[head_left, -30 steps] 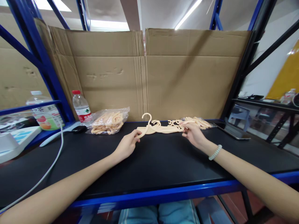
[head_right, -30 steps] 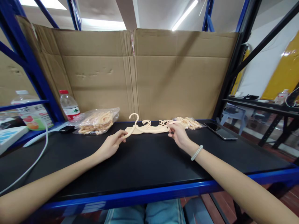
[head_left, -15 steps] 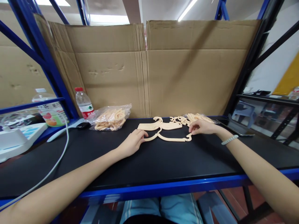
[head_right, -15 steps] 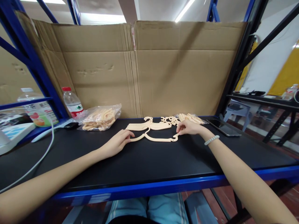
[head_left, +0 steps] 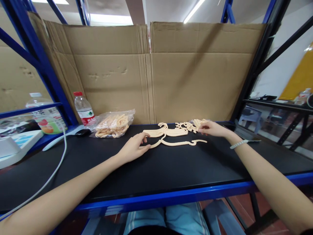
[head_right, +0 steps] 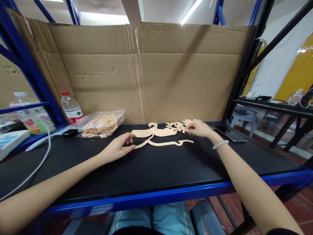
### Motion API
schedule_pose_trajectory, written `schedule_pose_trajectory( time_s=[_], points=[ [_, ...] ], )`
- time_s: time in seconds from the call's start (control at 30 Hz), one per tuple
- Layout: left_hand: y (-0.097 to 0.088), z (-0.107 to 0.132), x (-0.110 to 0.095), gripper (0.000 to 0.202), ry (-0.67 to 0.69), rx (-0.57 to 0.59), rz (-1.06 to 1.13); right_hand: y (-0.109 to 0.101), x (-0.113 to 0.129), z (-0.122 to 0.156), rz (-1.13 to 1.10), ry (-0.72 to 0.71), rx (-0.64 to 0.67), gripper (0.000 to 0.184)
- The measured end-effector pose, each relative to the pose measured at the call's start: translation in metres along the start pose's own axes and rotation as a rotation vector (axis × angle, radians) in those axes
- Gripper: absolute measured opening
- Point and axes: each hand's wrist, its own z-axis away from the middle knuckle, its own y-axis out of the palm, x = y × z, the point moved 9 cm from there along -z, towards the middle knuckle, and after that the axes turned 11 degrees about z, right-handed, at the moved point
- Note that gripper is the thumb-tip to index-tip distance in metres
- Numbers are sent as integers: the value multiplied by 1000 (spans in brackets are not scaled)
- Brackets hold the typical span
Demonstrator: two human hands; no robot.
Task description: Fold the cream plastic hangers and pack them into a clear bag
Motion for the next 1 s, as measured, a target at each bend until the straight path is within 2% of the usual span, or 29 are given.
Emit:
schedule_pose_trajectory(
  time_s=[0.07, 0.13, 0.37, 0.63, 0.77, 0.87, 1.0],
  points=[
    [-6, -2, 0, 28, 0, -35, 1, -14, -12, 1, 81, 135, -144, 21],
    [-11, -3, 0, 24, 2, -61, 6, -18, -19, 2, 139, 244, -221, 20],
    [-16, -6, 6, 19, 0, -98, 22, 5, -8, -10, 219, 317, -191, 48],
    [-17, -7, 19, 18, -28, -106, -8, 12, -10, -29, 236, 394, -147, 32],
    [-10, -15, 30, 18, -24, -41, -59, 17, -17, -29, 192, 436, -103, 35],
    [-2, -26, 28, 17, 18, 32, -160, 16, -18, -28, 187, 431, -120, 41],
    [10, -44, 22, 16, 63, 126, -301, 14, -16, -33, 234, 424, -177, 31]
  ],
)
